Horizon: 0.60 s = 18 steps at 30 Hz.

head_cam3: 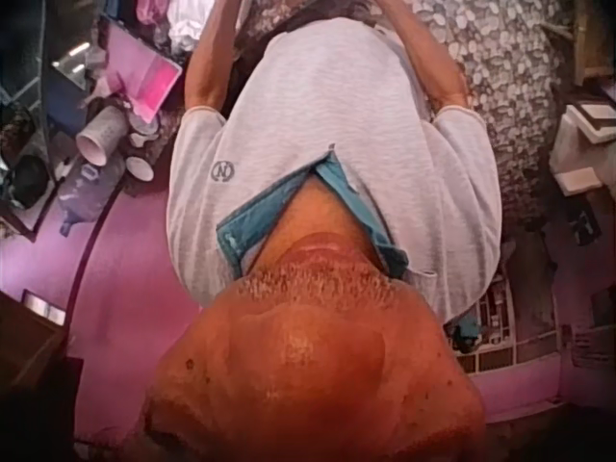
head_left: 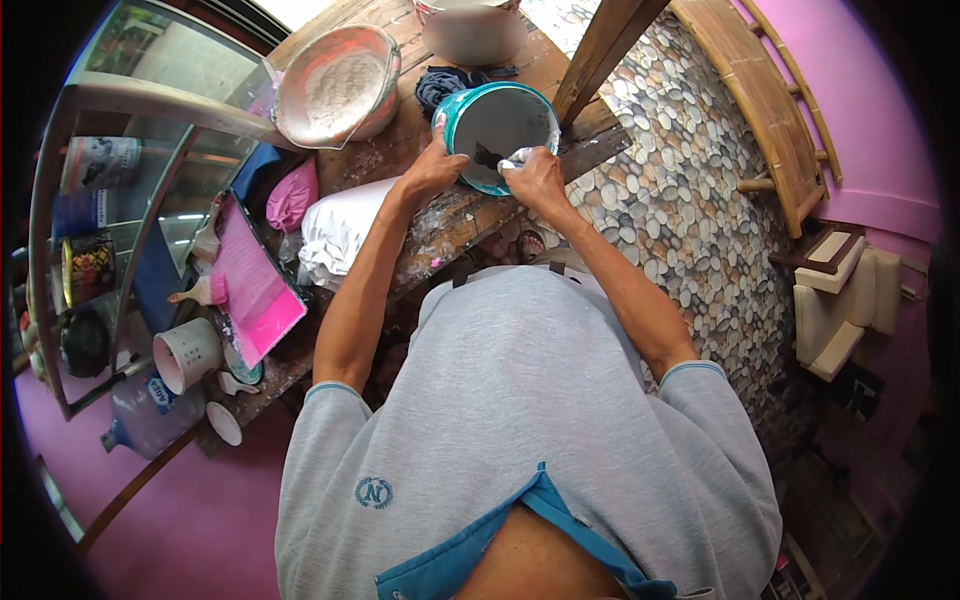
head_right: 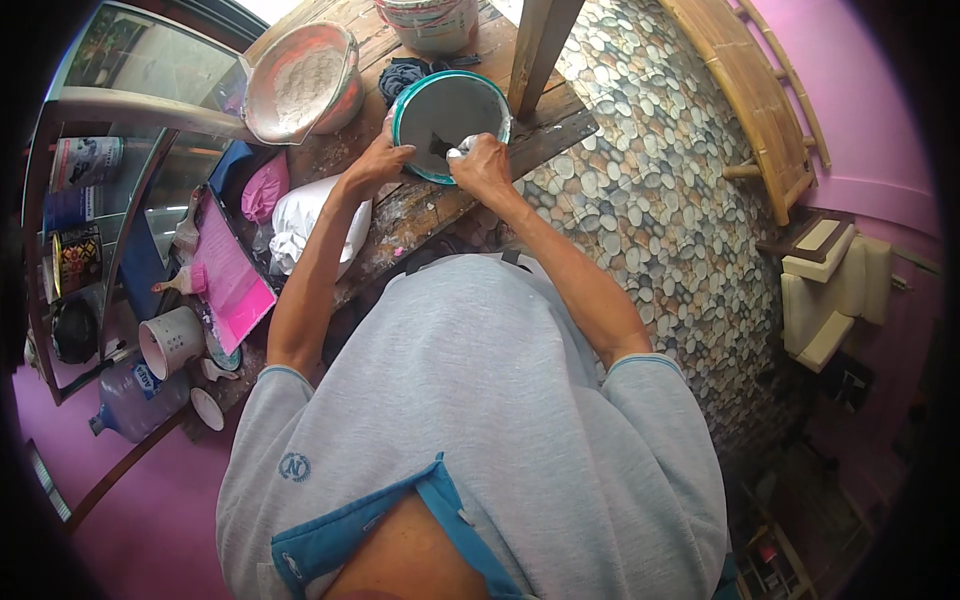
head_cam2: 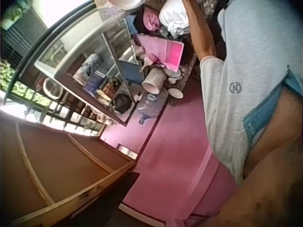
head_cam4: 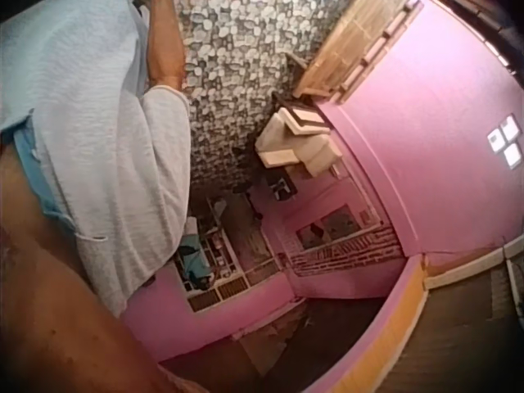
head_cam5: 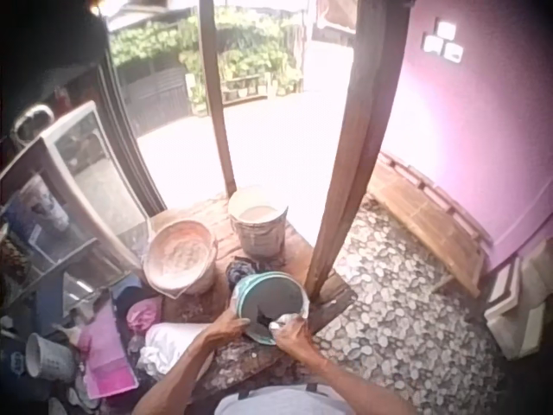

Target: The person mixes white paint in a blue container using a putty knife, scraping the edges and stirring the liquid, then lifts a white bucket to move it.

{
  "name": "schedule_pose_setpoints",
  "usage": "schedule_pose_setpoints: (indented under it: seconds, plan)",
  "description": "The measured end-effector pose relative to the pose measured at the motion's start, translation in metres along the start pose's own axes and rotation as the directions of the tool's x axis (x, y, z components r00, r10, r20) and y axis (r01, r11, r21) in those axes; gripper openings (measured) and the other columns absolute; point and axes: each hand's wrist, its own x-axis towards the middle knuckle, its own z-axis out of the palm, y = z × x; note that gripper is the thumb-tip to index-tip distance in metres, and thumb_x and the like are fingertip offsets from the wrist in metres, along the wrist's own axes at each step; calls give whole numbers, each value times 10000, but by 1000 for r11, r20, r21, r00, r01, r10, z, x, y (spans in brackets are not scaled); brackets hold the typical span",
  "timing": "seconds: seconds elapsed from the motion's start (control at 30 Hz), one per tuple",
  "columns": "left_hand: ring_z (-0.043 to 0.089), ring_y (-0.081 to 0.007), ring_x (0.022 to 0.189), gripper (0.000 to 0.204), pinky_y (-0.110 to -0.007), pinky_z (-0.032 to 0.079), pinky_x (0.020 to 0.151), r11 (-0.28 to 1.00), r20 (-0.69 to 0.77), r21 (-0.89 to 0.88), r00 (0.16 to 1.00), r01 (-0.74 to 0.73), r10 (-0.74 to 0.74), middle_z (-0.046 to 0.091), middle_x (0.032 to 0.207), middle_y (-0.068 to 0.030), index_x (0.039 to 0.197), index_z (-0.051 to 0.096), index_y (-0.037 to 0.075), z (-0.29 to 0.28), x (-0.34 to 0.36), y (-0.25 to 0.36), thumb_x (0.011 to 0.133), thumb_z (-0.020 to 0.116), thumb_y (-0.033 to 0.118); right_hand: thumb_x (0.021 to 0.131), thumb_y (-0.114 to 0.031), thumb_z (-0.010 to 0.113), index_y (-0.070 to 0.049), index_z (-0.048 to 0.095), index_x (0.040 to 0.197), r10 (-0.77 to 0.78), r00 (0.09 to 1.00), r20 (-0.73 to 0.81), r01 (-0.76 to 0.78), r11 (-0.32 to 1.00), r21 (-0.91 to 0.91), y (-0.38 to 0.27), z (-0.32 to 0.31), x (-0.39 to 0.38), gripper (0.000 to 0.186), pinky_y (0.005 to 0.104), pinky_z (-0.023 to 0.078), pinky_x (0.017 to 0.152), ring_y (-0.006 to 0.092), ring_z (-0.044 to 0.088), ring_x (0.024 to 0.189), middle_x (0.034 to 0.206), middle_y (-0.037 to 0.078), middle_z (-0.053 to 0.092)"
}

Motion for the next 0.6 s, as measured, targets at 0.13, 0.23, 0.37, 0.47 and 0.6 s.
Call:
schedule_pose_setpoints:
  seconds: [0.13,0.23,0.37,0.47,0.6]
  plan:
    - [535,-236,1112,784,-341,545,773,1000,41,-16,999,-5,5,448,1294,-173,1463,82,73,4,-10,10,818,526,36,710,-237,654,22,679,800,-21,1000,-6,21,997,69,-2,-7,22,275,412,512,751,380,655,786,783,234,657]
    - [577,-293,1069,864,-359,568,767,993,42,51,994,-102,100,452,1293,-252,1450,-113,54,-2,-2,-1,838,498,47,712,-232,641,29,672,825,-195,975,-109,182,976,-116,0,-4,24,286,414,519,763,396,651,790,811,258,648]
    - [540,-280,1107,828,-349,545,785,989,9,119,996,-87,86,441,1303,-215,1460,-25,60,-8,7,-16,826,507,43,755,-149,542,43,656,817,-244,970,19,234,899,-369,-3,-23,8,232,450,522,770,401,649,795,824,266,644]
    - [522,-271,1121,787,-359,559,755,988,23,130,997,-78,75,431,1303,-187,1465,46,78,-1,6,-11,825,500,27,757,-104,531,24,632,799,-374,927,-35,333,860,-387,-4,-28,7,169,462,528,729,394,651,773,807,240,646]
    - [536,-274,1107,777,-365,569,753,986,37,106,991,-129,125,421,1312,-193,1464,46,81,3,7,-5,830,493,32,766,-95,514,18,617,803,-440,898,6,395,801,-450,5,-14,5,157,463,528,703,386,653,760,826,229,647]
